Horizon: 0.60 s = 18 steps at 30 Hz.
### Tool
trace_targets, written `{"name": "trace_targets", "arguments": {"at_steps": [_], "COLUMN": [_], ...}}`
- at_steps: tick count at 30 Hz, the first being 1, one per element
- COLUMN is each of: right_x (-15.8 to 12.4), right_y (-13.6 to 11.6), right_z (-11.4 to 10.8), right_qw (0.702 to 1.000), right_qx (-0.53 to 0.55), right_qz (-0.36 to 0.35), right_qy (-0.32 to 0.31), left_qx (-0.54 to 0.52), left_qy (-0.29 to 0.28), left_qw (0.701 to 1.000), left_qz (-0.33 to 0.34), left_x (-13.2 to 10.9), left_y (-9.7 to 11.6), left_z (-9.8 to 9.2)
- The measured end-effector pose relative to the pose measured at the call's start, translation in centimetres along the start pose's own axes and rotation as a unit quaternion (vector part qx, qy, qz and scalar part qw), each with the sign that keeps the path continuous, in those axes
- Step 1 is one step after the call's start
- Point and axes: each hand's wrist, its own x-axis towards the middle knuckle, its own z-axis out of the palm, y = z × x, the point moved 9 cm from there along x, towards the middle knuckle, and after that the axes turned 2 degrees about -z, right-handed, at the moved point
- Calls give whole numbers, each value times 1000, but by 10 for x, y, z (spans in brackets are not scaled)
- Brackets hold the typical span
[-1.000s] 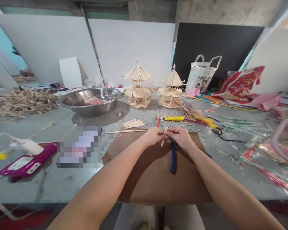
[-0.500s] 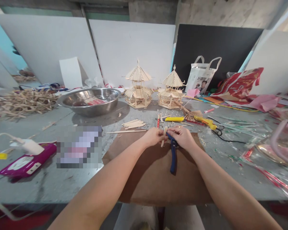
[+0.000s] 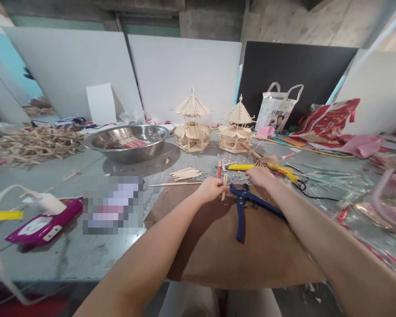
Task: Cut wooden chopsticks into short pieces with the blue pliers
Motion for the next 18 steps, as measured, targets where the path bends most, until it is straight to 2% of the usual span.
{"name": "trace_targets", "arguments": {"at_steps": [6, 8, 10, 12, 13, 15, 16, 18], "right_x": [10, 8, 2, -10, -16, -23, -28, -34], "right_y": [-9, -9, -10, -15, -20, -40, -48, -59], "right_z": [6, -3, -21, -38, -39, -31, -27, -19], "right_qw": [1000, 1000, 990, 946, 912, 851, 829, 813], "right_qx": [-23, 4, 100, 266, 363, 504, 542, 570], "right_qz": [-15, -1, 25, 42, 40, 19, 15, 13], "right_qy": [-8, 22, 95, 179, 187, 147, 133, 117], "left_qx": [-39, -38, -43, -72, -88, -112, -118, -126], "left_qy": [-11, -10, -5, -1, 1, -4, -13, -39], "left_qw": [999, 999, 999, 997, 996, 994, 993, 991], "left_qz": [-11, -6, 2, 3, 1, -2, -3, -5], "left_x": [1, 2, 2, 3, 3, 4, 3, 2], "left_y": [-3, -4, -4, -6, -7, -8, -8, -8], "left_z": [2, 2, 1, -1, -1, -1, -1, 2]}}
